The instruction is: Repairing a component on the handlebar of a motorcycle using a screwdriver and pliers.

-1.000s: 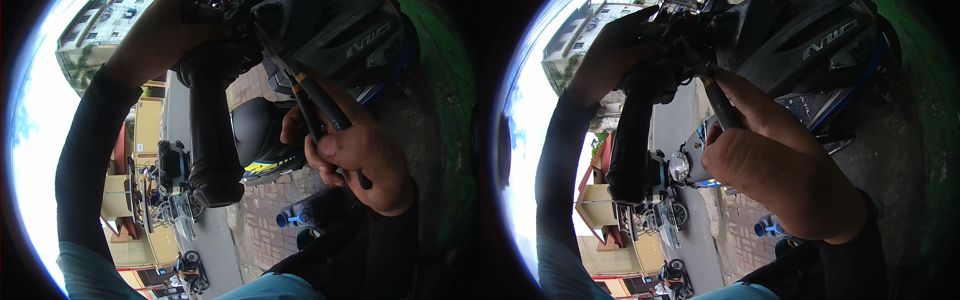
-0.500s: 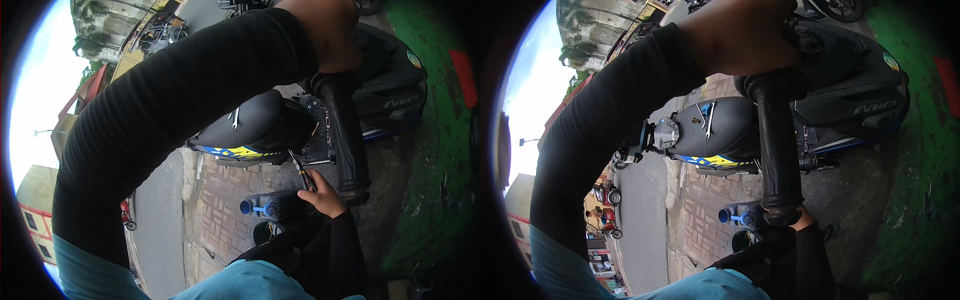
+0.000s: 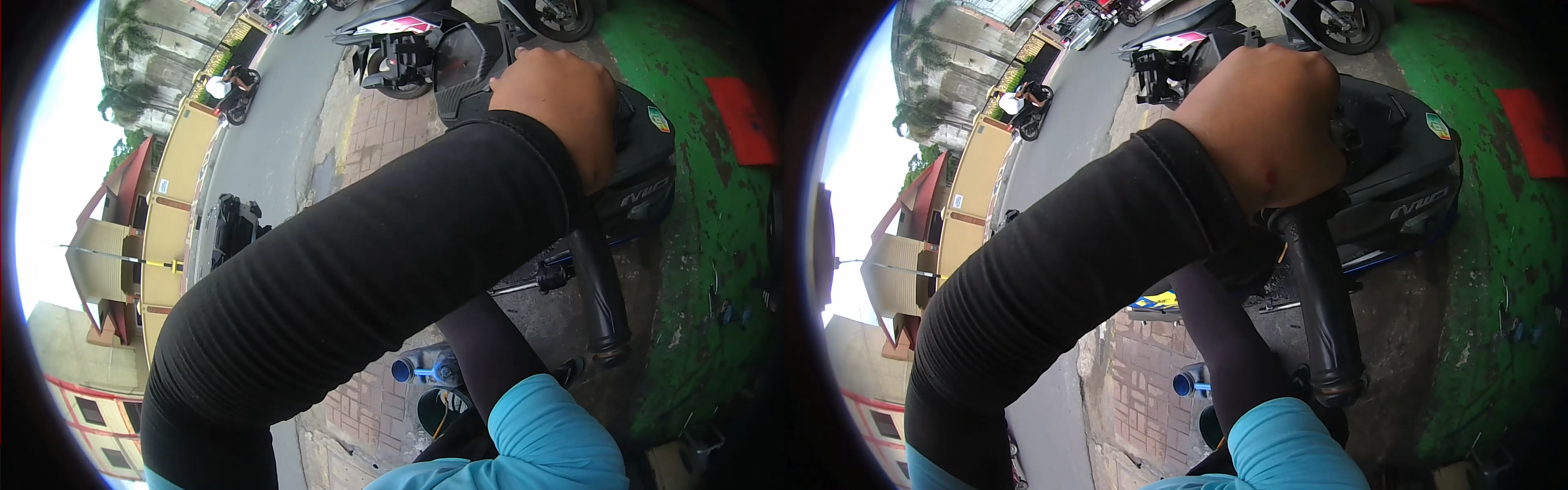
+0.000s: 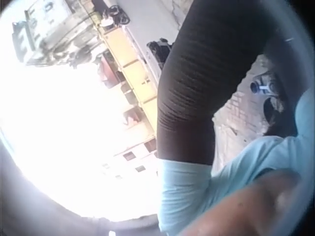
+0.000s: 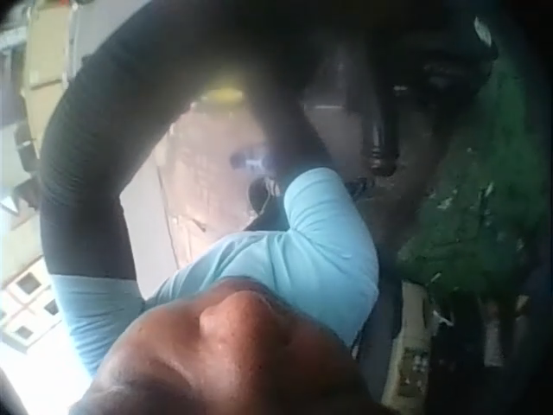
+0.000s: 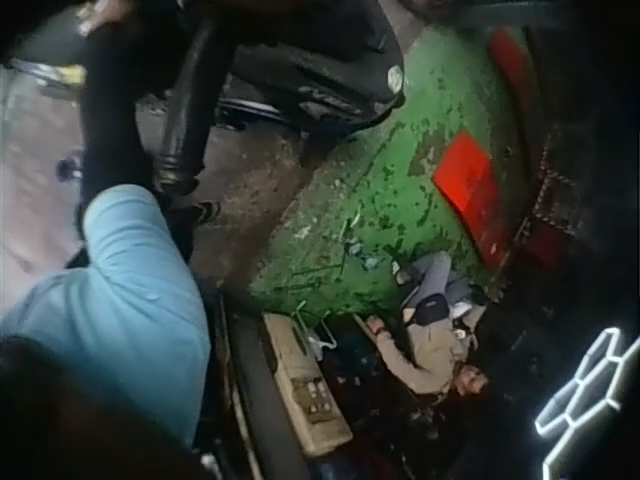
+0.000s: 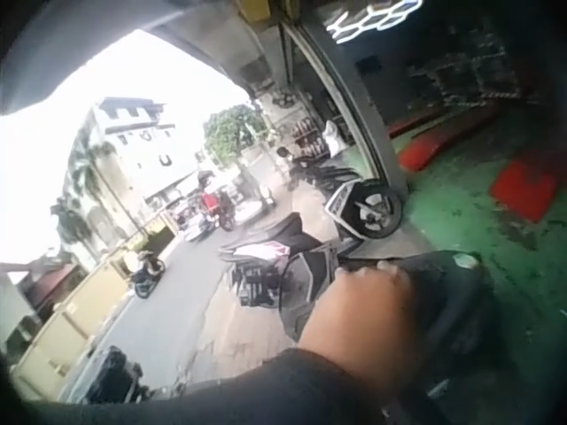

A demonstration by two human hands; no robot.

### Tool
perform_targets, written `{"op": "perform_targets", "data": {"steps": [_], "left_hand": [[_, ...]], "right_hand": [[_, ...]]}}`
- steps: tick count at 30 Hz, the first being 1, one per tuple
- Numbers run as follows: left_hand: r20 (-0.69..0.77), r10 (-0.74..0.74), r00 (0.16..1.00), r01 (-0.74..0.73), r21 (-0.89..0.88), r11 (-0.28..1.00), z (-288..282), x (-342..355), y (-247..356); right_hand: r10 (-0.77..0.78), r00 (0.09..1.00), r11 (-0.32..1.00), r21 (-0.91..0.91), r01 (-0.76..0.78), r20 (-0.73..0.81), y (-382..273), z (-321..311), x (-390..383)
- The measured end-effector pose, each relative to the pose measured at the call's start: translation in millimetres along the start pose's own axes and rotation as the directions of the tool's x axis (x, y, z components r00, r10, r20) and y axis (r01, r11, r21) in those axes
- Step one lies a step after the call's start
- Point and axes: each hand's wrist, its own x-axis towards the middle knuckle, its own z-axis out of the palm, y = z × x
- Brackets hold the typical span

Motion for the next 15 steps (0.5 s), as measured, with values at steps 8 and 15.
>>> {"op": "perform_targets", "data": {"steps": [8,15], "left_hand": [[-0.059,0.083,0.995,-0.085,-0.023,0.996,12,-1,-7],[0.000,-0.034,0.999,0.034,-0.215,0.976,13,5,6]], "right_hand": [[-0.044,0.994,0.999,0.022,0.047,-0.099,-15,4,13],[-0.069,0.944,0.959,0.238,0.151,-0.322,-2,-28,-29]]}}
